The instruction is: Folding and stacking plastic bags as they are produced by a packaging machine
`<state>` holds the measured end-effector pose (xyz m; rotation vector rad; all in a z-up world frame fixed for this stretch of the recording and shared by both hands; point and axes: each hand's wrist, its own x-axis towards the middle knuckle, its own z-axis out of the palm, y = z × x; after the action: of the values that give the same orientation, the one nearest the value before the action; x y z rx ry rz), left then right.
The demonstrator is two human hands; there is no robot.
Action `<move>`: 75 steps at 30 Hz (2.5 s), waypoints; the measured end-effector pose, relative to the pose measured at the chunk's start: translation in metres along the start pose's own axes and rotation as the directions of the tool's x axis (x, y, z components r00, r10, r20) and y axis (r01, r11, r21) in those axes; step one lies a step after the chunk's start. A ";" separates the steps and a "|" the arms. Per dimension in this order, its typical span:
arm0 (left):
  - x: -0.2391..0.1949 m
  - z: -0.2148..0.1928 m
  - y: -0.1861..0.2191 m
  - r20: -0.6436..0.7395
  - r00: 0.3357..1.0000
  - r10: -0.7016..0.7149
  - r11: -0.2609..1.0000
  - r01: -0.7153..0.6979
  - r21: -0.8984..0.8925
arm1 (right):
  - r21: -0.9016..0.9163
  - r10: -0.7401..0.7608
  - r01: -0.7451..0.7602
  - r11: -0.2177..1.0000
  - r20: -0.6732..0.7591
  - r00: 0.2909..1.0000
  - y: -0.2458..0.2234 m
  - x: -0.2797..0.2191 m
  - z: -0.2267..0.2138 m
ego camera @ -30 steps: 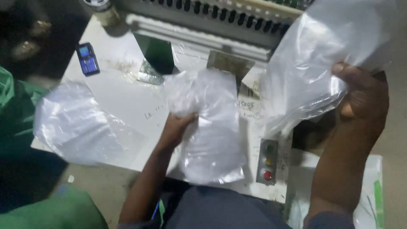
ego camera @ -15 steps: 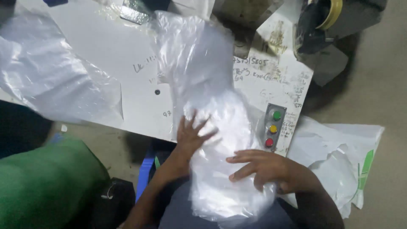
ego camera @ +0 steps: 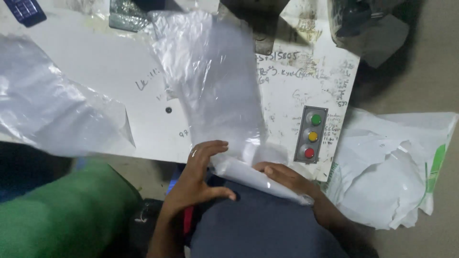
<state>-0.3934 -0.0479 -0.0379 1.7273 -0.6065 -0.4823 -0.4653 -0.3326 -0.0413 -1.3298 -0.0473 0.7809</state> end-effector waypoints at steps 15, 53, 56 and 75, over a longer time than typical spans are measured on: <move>0.061 0.049 0.040 -0.623 0.774 0.114 0.975 0.032 0.218 | -0.023 -0.221 0.367 0.930 -0.834 0.506 -0.055 0.027 0.012; -0.009 -0.082 -0.003 -0.866 0.492 0.088 0.833 0.440 0.334 | -0.044 -0.110 0.162 0.986 -0.895 0.432 -0.078 0.042 0.034; 0.013 -0.049 0.020 -0.835 0.446 -0.321 0.946 0.113 -0.303 | 0.027 0.063 -0.079 0.997 -0.870 0.489 -0.082 0.040 0.039; 0.064 0.032 0.046 -0.613 0.669 0.420 0.874 -0.116 0.472 | -0.784 0.004 -0.313 0.537 -0.368 0.930 -0.061 0.063 0.020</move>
<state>-0.3698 -0.1210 -0.0009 1.9726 -0.3958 0.5695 -0.3977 -0.2836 -0.0071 -2.4254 -0.0338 0.6926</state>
